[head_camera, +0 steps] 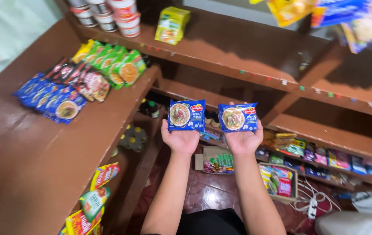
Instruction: Stocking and organizing various noodle and snack packs on grocery shelves.
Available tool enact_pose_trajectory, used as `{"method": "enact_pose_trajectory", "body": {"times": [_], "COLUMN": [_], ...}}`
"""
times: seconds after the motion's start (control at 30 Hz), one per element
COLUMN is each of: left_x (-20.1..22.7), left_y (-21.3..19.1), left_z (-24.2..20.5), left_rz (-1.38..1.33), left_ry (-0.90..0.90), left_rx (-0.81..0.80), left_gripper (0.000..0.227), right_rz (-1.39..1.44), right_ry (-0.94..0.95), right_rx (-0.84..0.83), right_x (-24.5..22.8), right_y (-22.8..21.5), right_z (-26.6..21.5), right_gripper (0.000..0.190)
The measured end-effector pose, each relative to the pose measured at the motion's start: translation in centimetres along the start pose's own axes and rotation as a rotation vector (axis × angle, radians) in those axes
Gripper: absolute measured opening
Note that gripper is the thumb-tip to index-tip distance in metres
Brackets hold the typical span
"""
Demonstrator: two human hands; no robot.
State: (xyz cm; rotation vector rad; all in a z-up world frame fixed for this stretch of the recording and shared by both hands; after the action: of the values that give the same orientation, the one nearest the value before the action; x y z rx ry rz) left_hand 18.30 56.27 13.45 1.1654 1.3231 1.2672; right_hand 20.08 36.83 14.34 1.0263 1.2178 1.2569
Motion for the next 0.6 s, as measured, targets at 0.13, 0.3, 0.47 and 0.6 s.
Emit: {"method": "enact_pose_trajectory", "body": {"times": [0.13, 0.3, 0.47, 0.6], "left_x": [-4.5, -10.3, -15.3, -19.3], "left_y": [-0.5, -0.6, 0.4, 0.4], "left_z": [-0.8, -2.5, -5.0, -7.0], "left_rz": [-0.005, -0.007, 0.028, 0.043], "left_ry": [-0.073, -0.174, -0.252, -0.338], "left_rx": [0.024, 0.001, 0.011, 0.036], "left_gripper": [0.072, 0.071, 0.071, 0.073], "right_rz": [0.002, 0.0, -0.04, -0.06], "right_ry": [-0.068, -0.135, -0.208, -0.249], "right_rx": [0.022, 0.051, 0.031, 0.027], "right_x": [-3.8, -8.0, -12.5, -16.0], "right_y": [0.2, -0.4, -1.1, -0.4], "right_z": [-1.7, -4.5, -6.9, -9.4], "right_gripper": [0.068, 0.07, 0.069, 0.07]}}
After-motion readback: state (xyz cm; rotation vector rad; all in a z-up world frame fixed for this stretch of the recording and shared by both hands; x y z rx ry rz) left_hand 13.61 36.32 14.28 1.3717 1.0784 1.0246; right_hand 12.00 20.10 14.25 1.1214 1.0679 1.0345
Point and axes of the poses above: each hand's wrist, its own z-axis towards the middle knuckle, its own y-axis out of the palm, x = y × z, the point moved 8 cm from there along z, towards the middle knuckle
